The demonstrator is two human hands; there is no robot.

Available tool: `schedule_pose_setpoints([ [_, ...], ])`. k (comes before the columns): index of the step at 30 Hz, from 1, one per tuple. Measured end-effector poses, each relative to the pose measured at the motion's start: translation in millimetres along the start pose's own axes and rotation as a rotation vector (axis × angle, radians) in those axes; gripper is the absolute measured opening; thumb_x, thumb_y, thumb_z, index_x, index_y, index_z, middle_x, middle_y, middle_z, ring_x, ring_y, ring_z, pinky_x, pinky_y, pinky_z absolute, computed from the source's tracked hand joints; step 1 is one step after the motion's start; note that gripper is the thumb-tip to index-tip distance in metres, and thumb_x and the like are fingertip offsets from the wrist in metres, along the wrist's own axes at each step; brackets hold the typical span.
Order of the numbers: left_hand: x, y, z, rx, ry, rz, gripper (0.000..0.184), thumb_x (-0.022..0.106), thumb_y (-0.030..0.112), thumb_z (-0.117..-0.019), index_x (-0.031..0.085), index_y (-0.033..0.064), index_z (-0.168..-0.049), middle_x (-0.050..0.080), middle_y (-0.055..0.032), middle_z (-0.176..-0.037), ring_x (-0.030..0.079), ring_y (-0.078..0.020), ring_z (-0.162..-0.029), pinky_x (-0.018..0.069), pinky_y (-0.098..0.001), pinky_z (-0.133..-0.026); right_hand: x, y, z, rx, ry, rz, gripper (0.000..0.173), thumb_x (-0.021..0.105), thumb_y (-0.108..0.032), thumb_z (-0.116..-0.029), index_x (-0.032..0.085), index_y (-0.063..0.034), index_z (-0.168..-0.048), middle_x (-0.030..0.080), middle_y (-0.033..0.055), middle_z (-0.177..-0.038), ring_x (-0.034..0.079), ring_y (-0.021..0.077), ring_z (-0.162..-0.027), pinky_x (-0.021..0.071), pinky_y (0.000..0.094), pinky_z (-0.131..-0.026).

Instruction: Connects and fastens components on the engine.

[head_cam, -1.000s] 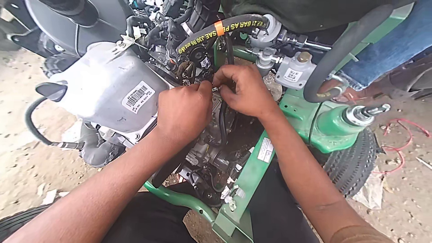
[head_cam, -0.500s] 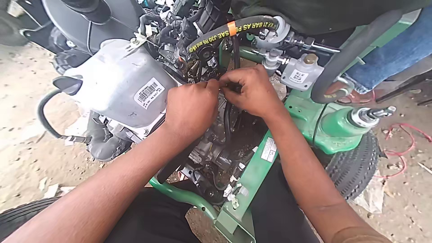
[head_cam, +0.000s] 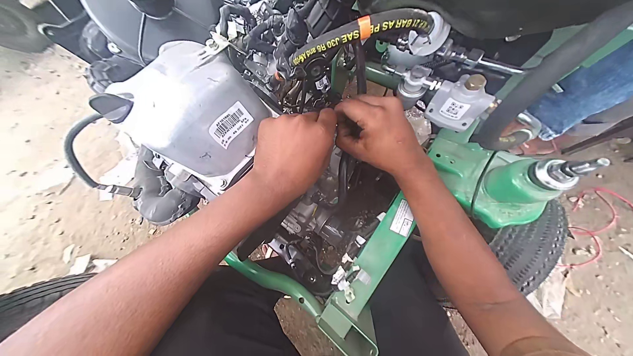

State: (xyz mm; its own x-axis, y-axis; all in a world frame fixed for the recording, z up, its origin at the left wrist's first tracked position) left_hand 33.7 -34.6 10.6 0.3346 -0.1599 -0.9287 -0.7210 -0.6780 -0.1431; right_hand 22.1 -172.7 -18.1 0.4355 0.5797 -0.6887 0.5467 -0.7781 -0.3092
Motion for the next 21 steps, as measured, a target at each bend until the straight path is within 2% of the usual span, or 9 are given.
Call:
schedule_pose_setpoints([
  [5,0.2,0.3,0.0,0.008,0.005,0.009,0.023,0.051,0.022,-0.1021,0.064,0.0063,-0.092,0.062,-0.0133,-0.072,0.066,-0.0361,-0.063,0.0441,-0.0501,-0.047,2.5,0.1,-0.3,0.001,0.006,0.041,0.012,0.067,-0.015,-0.0897,0.07,-0.0038,-0.095,0.068,0.0102,-0.084,0.068,0.0219,-0.075,0.0559,0.038,-0.065],
  [11,0.1,0.0,0.3,0.015,-0.004,0.023,0.022,0.051,0.021,-0.1016,0.064,0.007,-0.092,0.062,-0.013,-0.072,0.066,-0.0355,-0.063,0.0439,-0.0499,-0.048,2.5,-0.4,0.2,-0.009,0.018,0.044,0.012,0.066,-0.014,-0.0893,0.07,-0.0037,-0.094,0.067,0.0099,-0.082,0.067,0.0218,-0.074,0.0545,0.0374,-0.064],
  [21,-0.4,-0.7,0.2,0.027,0.01,0.033,0.02,0.052,0.021,-0.1009,0.064,0.0075,-0.093,0.062,-0.0122,-0.071,0.065,-0.0349,-0.062,0.0433,-0.0489,-0.046,-0.9,0.7,-0.9,0.035,0.039,-0.011,0.009,0.065,-0.011,-0.0892,0.07,-0.0041,-0.093,0.068,0.0081,-0.082,0.066,0.0172,-0.074,0.054,0.032,-0.065],
])
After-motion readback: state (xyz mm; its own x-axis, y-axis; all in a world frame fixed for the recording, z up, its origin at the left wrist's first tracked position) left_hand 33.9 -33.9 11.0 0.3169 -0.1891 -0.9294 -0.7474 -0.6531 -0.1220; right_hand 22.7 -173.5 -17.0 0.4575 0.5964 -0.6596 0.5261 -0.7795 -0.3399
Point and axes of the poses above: each hand's wrist, its own z-axis away from the middle knuckle, its own x-axis out of the palm, y = z × x, the point moved 5 cm from there along -z, towards the middle knuckle
